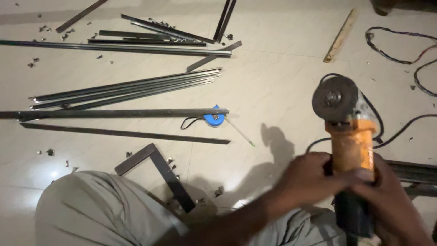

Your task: The person measures and marks metal rods with a tape measure and marker, then uses an angle grinder to cut the rods at the marked points. The person repeats this process for several rods, placing the cut pieces aside.

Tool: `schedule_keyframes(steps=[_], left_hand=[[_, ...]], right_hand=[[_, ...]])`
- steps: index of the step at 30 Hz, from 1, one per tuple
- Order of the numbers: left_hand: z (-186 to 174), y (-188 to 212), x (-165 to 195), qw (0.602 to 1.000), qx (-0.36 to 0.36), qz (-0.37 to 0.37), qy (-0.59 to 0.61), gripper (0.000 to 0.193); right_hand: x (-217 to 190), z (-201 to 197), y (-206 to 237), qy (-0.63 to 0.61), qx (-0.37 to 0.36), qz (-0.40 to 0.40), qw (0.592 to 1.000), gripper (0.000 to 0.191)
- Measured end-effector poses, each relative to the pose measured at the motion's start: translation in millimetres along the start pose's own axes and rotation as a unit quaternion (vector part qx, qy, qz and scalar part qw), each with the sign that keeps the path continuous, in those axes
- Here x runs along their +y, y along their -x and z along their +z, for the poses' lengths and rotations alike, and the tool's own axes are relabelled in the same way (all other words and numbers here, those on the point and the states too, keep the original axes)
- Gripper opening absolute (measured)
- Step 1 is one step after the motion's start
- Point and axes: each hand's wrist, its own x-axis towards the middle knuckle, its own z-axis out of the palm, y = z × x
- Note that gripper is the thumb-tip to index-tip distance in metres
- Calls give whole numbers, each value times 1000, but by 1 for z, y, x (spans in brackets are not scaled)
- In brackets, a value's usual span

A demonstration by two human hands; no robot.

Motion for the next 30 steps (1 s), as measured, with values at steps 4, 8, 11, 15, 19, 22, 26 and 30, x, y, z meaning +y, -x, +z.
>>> schedule_keyframes(steps=[4, 8, 11, 15, 19, 22, 26, 30], left_hand=[[-59, 4, -39, 952, 0, 81, 295, 57], [-91, 32, -63, 983, 98, 139, -70, 69], [-102, 38, -61, 973, -21, 181, -138, 92], [-103, 40, -59, 958, 4, 229, -173, 99], [-110, 40, -73, 943, 21, 225, -244, 93], [-103, 42, -87, 939, 43, 257, -223, 90], [-96, 36, -97, 952, 41, 229, -200, 87], [-101, 30, -102, 963, 22, 219, -157, 91]], right_hand=[[-24, 44, -20, 9, -6, -8, 1000, 77], [-45, 98, -34, -146, -38, -78, 985, 63], [-57, 123, -52, -480, -173, -124, 851, 53], [-57, 142, -84, -463, -160, -51, 870, 56], [-31, 157, -93, -378, -41, 4, 925, 56], [-13, 152, -97, -411, -82, 68, 905, 51], [4, 149, -108, -393, -69, 121, 909, 50], [10, 152, -115, -393, -91, 97, 910, 41]])
